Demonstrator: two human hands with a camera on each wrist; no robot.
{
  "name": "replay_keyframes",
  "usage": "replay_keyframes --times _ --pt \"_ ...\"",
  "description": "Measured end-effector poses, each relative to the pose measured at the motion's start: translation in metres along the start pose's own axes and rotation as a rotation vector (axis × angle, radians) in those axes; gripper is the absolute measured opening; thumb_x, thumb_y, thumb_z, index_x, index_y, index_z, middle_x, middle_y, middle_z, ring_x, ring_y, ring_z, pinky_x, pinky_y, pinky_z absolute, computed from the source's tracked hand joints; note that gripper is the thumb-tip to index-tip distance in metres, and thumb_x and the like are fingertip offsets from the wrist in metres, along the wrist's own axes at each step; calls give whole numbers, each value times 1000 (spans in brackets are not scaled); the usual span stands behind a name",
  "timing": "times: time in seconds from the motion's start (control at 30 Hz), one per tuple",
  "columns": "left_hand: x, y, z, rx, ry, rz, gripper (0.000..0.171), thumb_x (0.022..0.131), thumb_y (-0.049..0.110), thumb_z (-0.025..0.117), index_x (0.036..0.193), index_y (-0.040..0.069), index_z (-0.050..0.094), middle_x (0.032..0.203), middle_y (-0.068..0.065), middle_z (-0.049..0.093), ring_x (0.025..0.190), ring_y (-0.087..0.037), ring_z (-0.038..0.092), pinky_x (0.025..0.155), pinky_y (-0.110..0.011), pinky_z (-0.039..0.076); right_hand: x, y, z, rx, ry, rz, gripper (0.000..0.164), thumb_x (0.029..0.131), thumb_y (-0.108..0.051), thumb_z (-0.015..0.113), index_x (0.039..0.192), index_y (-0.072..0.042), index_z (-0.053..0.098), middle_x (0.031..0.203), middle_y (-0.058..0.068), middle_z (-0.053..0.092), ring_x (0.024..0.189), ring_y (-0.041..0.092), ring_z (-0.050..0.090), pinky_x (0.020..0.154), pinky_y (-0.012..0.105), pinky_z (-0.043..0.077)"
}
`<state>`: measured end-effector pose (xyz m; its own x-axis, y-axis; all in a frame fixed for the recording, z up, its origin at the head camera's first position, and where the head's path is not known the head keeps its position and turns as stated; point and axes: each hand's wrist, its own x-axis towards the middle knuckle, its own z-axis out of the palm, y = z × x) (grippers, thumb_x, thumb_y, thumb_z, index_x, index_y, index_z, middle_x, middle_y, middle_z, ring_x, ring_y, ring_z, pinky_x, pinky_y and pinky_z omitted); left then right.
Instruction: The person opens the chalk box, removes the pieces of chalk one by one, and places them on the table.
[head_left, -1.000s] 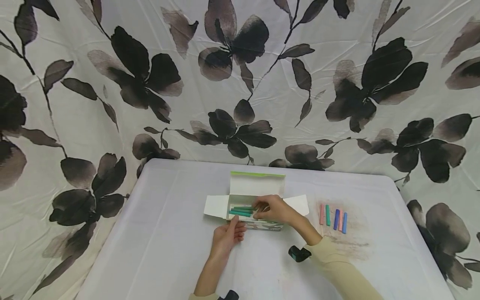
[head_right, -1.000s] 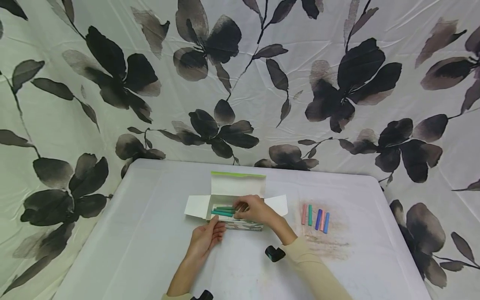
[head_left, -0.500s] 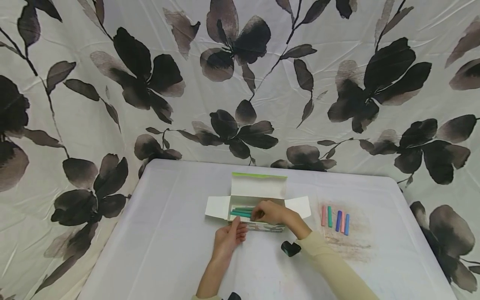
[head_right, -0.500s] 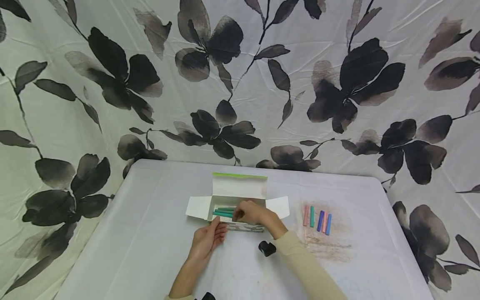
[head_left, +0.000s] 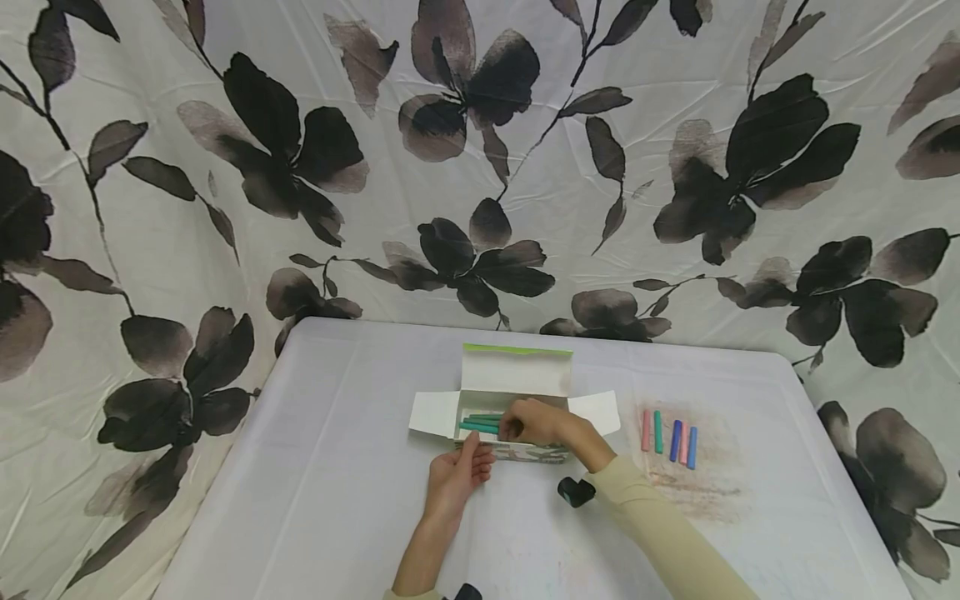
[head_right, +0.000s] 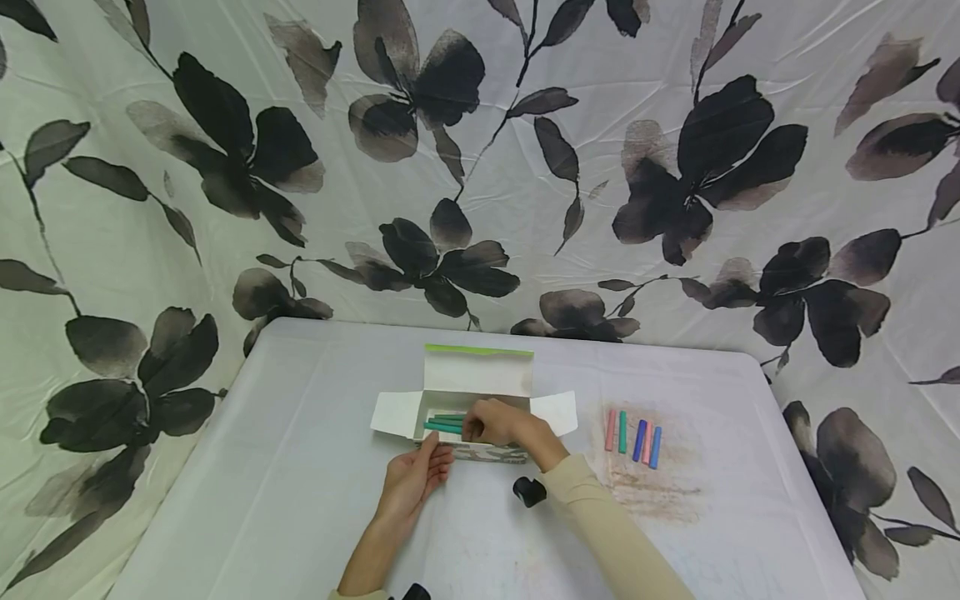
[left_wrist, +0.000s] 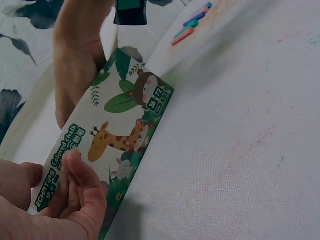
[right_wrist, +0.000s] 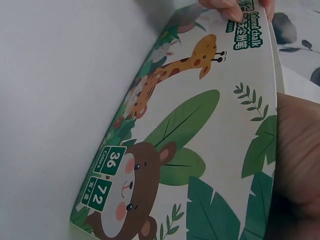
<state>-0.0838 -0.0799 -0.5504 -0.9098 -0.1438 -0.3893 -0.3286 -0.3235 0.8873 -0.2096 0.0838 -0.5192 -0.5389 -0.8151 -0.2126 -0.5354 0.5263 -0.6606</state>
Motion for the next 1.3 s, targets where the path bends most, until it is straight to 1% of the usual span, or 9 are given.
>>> replay_keyframes --times 0.17,0.3,0.5,0.7,0.87,0.93,1.03,1.2,1.3 --pt "1 -1 0 -8 -4 -7 52 108 33 57 113 -18 65 87 -7 72 74 -9 62 67 -19 56 -4 1 -3 -21 11 -48 11 94 7 68 96 -1 76 90 6 72 77 7 60 72 20 52" --pt "2 -1 0 -7 -5 -6 52 108 32 57 113 -19 65 86 -7 72 73 -9 63 67 -19 56 -9 4 -7 -9 34 -52 10 95 1 70 104 1 75 98 9 73 85 10 64 77 22 54" --pt "0 0 0 7 -17 12 53 108 34 56 113 -18 64 89 -8 72 76 -10 63 68 -19 56 -21 6 -14 63 87 -64 13 96 -3 71 108 0 72 99 7 72 88 11 66 80 25 56" --pt "0 1 2 7 -12 13 53 108 33 56 113 -18 64 89 -9 72 75 -10 64 69 -19 57 -37 7 -22 134 170 -91 17 95 -4 72 112 0 70 98 6 71 90 12 66 82 26 58" --pt "0 2 0 14 -13 3 53 108 34 56 114 -18 63 93 -12 72 77 -10 64 70 -20 57 -49 8 -27 186 259 -82 24 95 -8 75 117 -2 70 95 2 70 88 11 66 81 26 58" --pt "0 3 1 16 -6 6 53 108 34 57 113 -19 64 92 -11 73 76 -10 63 69 -20 57 -54 7 -29 201 293 -81 23 95 -9 75 117 -2 70 95 2 70 88 13 66 81 28 58" --pt "0 3 2 24 6 6 53 107 34 57 112 -18 65 91 -11 73 75 -9 63 68 -20 57 -62 5 -31 238 333 -56 24 95 -10 75 117 0 70 97 3 70 90 15 67 82 30 58" --pt "0 3 2 27 7 -1 52 107 34 57 113 -17 65 92 -11 73 76 -10 63 68 -20 56 -75 5 -34 320 398 -3 27 96 -10 74 119 1 68 103 7 71 95 21 68 85 31 58" --pt "0 3 3 26 7 -3 51 108 33 57 113 -17 65 92 -10 73 75 -10 63 68 -20 56 -83 7 -35 376 441 12 28 96 -11 74 121 1 67 108 12 70 98 26 68 86 31 58"
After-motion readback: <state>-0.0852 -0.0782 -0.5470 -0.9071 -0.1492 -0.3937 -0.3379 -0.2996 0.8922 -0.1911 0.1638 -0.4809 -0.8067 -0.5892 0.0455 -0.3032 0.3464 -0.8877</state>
